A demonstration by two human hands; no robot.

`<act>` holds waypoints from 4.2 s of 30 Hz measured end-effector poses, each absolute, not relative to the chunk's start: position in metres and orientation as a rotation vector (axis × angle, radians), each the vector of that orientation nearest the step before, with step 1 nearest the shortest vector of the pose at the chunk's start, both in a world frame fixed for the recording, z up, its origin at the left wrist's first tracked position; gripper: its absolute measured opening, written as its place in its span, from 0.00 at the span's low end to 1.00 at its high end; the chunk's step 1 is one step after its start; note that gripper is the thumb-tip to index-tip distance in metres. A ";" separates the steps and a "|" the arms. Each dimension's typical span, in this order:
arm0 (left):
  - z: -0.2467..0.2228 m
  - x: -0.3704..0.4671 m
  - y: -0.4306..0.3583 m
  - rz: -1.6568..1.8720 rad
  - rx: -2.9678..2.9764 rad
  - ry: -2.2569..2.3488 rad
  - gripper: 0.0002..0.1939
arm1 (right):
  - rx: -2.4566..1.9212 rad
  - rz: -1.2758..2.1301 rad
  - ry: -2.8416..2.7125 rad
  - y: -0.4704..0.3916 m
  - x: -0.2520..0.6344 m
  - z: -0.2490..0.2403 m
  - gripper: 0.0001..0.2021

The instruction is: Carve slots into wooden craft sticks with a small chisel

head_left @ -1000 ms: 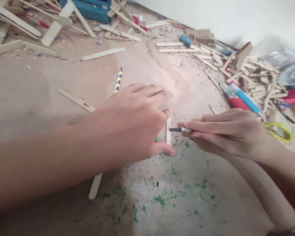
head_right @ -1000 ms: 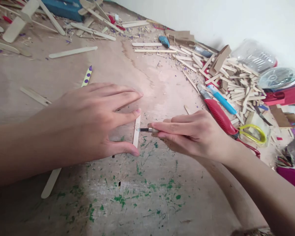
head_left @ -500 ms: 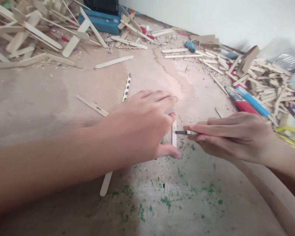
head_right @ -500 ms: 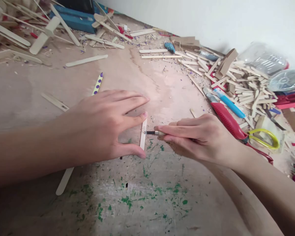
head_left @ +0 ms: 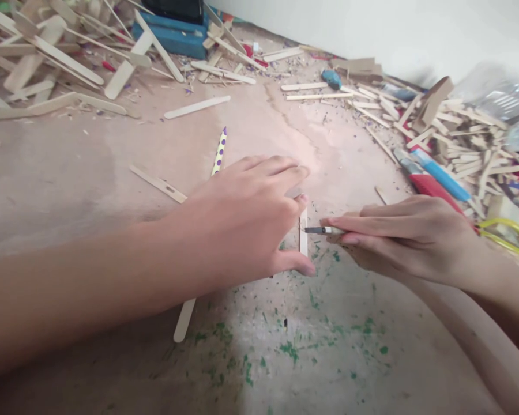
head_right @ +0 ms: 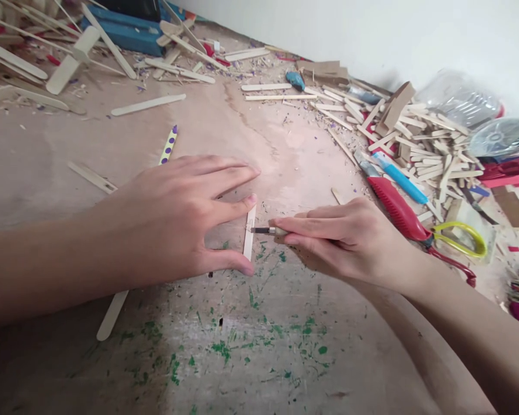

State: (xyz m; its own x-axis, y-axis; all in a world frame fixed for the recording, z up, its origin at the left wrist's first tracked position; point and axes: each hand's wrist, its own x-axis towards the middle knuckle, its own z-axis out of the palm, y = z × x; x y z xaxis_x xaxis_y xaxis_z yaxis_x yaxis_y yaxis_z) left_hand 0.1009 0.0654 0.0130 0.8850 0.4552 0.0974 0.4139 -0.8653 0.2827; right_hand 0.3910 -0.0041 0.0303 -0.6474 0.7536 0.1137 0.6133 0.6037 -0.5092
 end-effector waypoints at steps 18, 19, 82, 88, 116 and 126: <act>0.010 0.098 0.065 0.267 2.828 0.645 0.41 | -1.077 0.570 -2.502 -0.010 0.389 0.025 0.16; 0.009 0.098 0.065 0.270 2.829 0.645 0.42 | -1.077 0.557 -2.502 -0.010 0.388 0.023 0.16; 0.005 0.096 0.065 0.460 2.836 0.589 0.39 | -1.253 0.613 -2.396 -0.003 0.383 0.034 0.13; 0.006 0.095 0.064 0.436 2.836 0.582 0.39 | -1.266 0.515 -2.424 -0.005 0.384 0.035 0.12; 0.003 0.095 0.066 0.429 2.854 0.582 0.41 | -1.224 0.421 -2.463 -0.009 0.380 0.031 0.12; 0.002 0.095 0.065 0.423 2.866 0.612 0.40 | -1.153 0.167 -2.511 -0.018 0.385 0.016 0.13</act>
State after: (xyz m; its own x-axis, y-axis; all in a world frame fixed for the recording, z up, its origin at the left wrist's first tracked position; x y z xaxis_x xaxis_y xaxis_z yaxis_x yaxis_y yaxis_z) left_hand 0.0945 0.0646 0.0023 0.8747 0.4227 0.2373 0.3714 -0.8989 0.2324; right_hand 0.3848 -0.0175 0.0163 -0.5960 0.7518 0.2822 0.7078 0.6578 -0.2576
